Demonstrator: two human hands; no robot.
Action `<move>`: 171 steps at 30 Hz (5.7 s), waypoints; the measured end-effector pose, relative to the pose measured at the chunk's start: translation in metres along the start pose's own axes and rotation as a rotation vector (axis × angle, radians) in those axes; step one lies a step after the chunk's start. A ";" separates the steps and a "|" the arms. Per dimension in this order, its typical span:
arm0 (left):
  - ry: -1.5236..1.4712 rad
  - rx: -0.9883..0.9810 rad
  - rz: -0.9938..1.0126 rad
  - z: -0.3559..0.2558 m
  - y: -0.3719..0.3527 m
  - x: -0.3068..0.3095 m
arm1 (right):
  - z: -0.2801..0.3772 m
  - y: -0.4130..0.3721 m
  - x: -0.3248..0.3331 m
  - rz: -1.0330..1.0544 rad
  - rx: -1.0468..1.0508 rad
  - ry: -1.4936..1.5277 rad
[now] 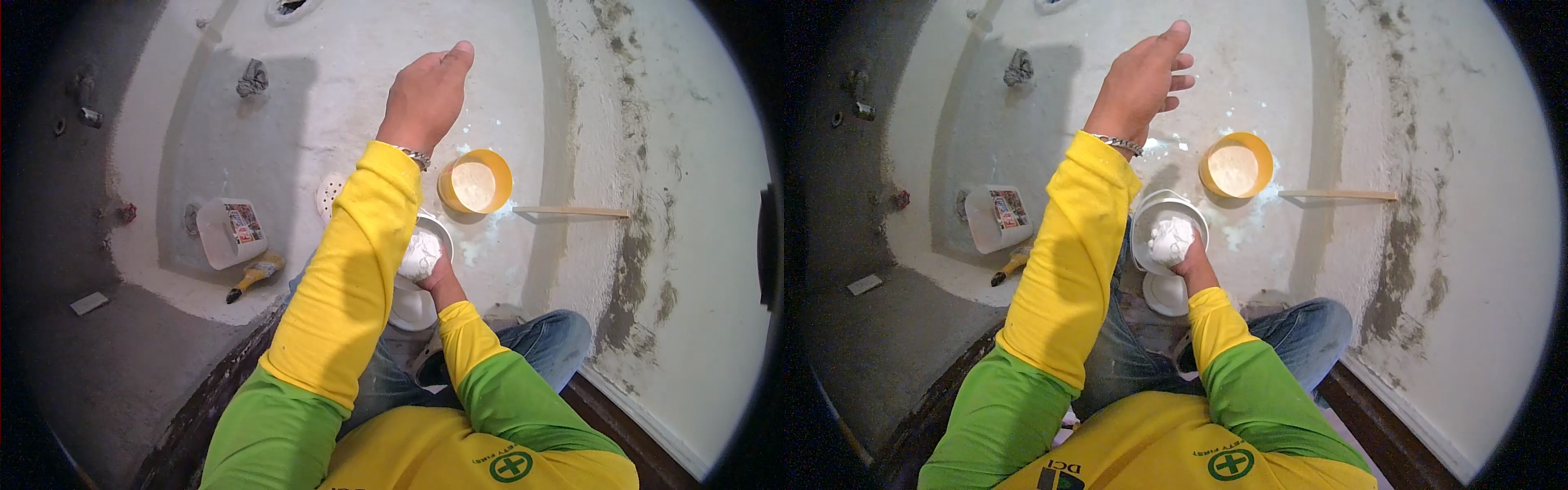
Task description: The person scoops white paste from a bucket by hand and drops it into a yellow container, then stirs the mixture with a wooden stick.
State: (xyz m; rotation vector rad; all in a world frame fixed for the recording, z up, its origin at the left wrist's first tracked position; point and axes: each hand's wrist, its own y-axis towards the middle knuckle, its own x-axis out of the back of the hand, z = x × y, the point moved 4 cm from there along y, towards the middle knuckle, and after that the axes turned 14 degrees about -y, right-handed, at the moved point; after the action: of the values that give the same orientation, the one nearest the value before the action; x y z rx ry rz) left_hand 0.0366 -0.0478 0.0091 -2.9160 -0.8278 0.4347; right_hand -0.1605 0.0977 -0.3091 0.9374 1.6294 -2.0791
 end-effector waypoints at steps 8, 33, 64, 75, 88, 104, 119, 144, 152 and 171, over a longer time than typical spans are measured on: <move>-0.010 0.007 -0.036 0.000 -0.001 -0.001 | 0.001 0.002 -0.006 0.018 -0.026 0.026; -0.026 0.197 0.060 0.003 -0.001 -0.015 | 0.035 -0.017 -0.033 0.214 0.025 -0.012; 0.000 0.097 -0.027 0.011 -0.001 -0.017 | 0.228 0.067 0.035 -0.478 0.426 -0.301; 0.016 0.072 -0.020 0.008 -0.002 -0.018 | 0.247 0.064 0.068 -1.131 0.429 -1.062; -0.016 0.024 -0.005 0.004 0.004 -0.011 | 0.251 0.033 0.038 -0.787 0.348 -1.210; -0.040 0.018 -0.066 -0.008 0.006 0.023 | 0.042 -0.005 -0.002 -0.610 0.193 -2.213; 0.131 -0.068 -0.025 -0.015 0.012 0.021 | 0.015 0.017 0.013 -0.891 0.010 -1.881; -0.156 -0.037 0.067 -0.001 0.006 0.009 | -0.020 0.046 0.029 -0.428 -0.012 -0.726; -0.087 0.075 0.078 -0.020 -0.005 0.019 | 0.041 0.015 -0.041 -0.905 0.329 -1.777; 0.101 -0.008 0.017 -0.010 0.006 0.017 | -0.004 0.027 -0.013 -0.248 0.517 -2.485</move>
State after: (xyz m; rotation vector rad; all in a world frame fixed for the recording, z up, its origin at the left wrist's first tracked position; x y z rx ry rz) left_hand 0.0563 -0.0439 0.0136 -2.9262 -0.7928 0.2833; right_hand -0.1328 0.0922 -0.3200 -1.4975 -0.2506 -1.5993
